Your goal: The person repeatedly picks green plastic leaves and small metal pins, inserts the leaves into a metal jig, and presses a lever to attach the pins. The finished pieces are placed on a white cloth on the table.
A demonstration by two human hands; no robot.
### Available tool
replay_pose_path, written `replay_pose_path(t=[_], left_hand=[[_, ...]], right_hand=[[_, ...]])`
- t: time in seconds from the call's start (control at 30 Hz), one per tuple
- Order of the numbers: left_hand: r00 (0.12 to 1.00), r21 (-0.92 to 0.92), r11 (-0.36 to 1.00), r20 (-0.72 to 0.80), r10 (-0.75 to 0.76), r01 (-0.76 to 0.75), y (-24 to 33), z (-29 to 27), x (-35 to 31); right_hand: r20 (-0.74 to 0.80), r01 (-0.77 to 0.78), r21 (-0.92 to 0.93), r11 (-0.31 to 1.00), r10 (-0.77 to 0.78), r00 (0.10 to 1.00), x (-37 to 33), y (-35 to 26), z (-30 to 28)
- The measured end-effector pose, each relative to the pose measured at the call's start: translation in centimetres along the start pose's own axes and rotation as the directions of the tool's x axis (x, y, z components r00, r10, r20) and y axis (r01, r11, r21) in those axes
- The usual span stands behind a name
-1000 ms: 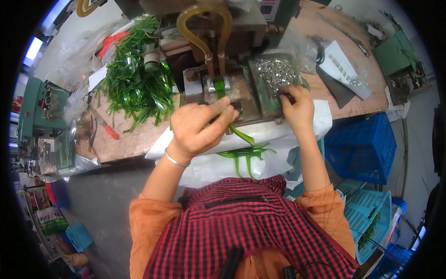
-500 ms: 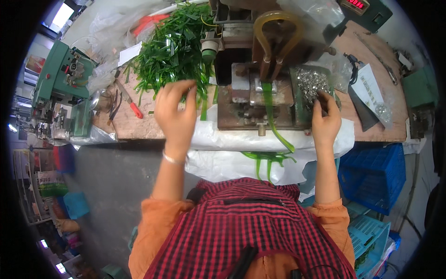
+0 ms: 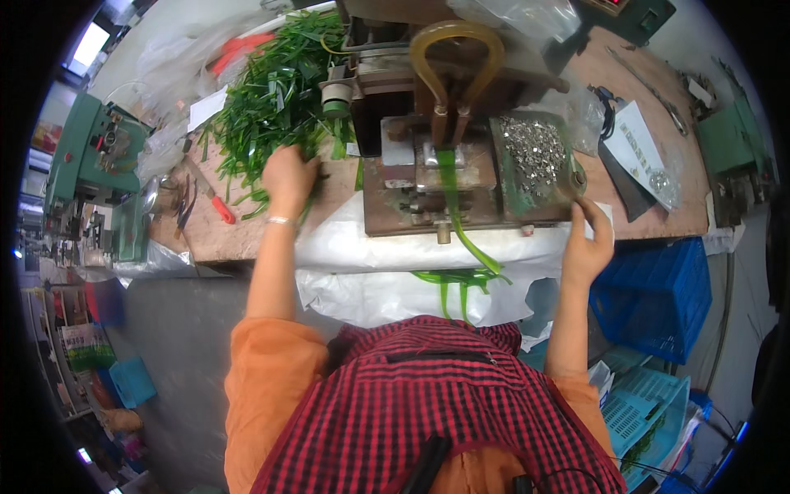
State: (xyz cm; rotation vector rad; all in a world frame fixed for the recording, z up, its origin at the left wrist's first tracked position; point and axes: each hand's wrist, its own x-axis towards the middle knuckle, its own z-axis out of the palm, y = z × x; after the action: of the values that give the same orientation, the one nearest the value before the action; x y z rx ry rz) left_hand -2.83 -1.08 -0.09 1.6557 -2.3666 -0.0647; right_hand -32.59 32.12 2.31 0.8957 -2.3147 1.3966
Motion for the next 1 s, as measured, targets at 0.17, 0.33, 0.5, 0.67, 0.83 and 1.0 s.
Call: replay_pose_path(t=[0.17,0.33,0.5,0.67,0.83,1.0], left_hand=[[0.984,-0.549,0.830,0.178,0.002,0.098,-4.6,-1.8,-0.4],[0.993,-0.887,0.452,0.114,0.026,0.090,0.5,-4.0,-1.4],[0.992,-0.947,0.319,-0.014,-0.124,0.027,3.0,-1.9,-4.2],[0.963,-0.959,0.211,-0.222,-0.155,-0.187,5.7,-4.7,-6.5],[0.770,-0.757,0.182,-0.638,0.005,-0.628,9.9,-12.1,-7.5],[0.447,-0.302,0.364,-0.780,0.437,-0.881,10.7,-13.4,-10.0]], right_hand=[[0.078,-0.176,0.203,0.963,0.163,0.984,-0.6,-1.1,-1.6],[0.316,-0.079,0.506,0.859,-0.100,0.943,3.0,-10.7,1.8],[0.390,-0.244,0.645,0.724,-0.037,0.920,3.6,-13.4,8.1],[0.388,-0.343,0.706,0.620,0.066,0.919,1.8,-13.8,8.4],[0.499,-0.478,0.709,0.518,0.110,0.859,2.2,-16.0,7.8],[0.464,-0.421,0.772,0.476,0.032,0.885,0.9,-17.6,4.9]])
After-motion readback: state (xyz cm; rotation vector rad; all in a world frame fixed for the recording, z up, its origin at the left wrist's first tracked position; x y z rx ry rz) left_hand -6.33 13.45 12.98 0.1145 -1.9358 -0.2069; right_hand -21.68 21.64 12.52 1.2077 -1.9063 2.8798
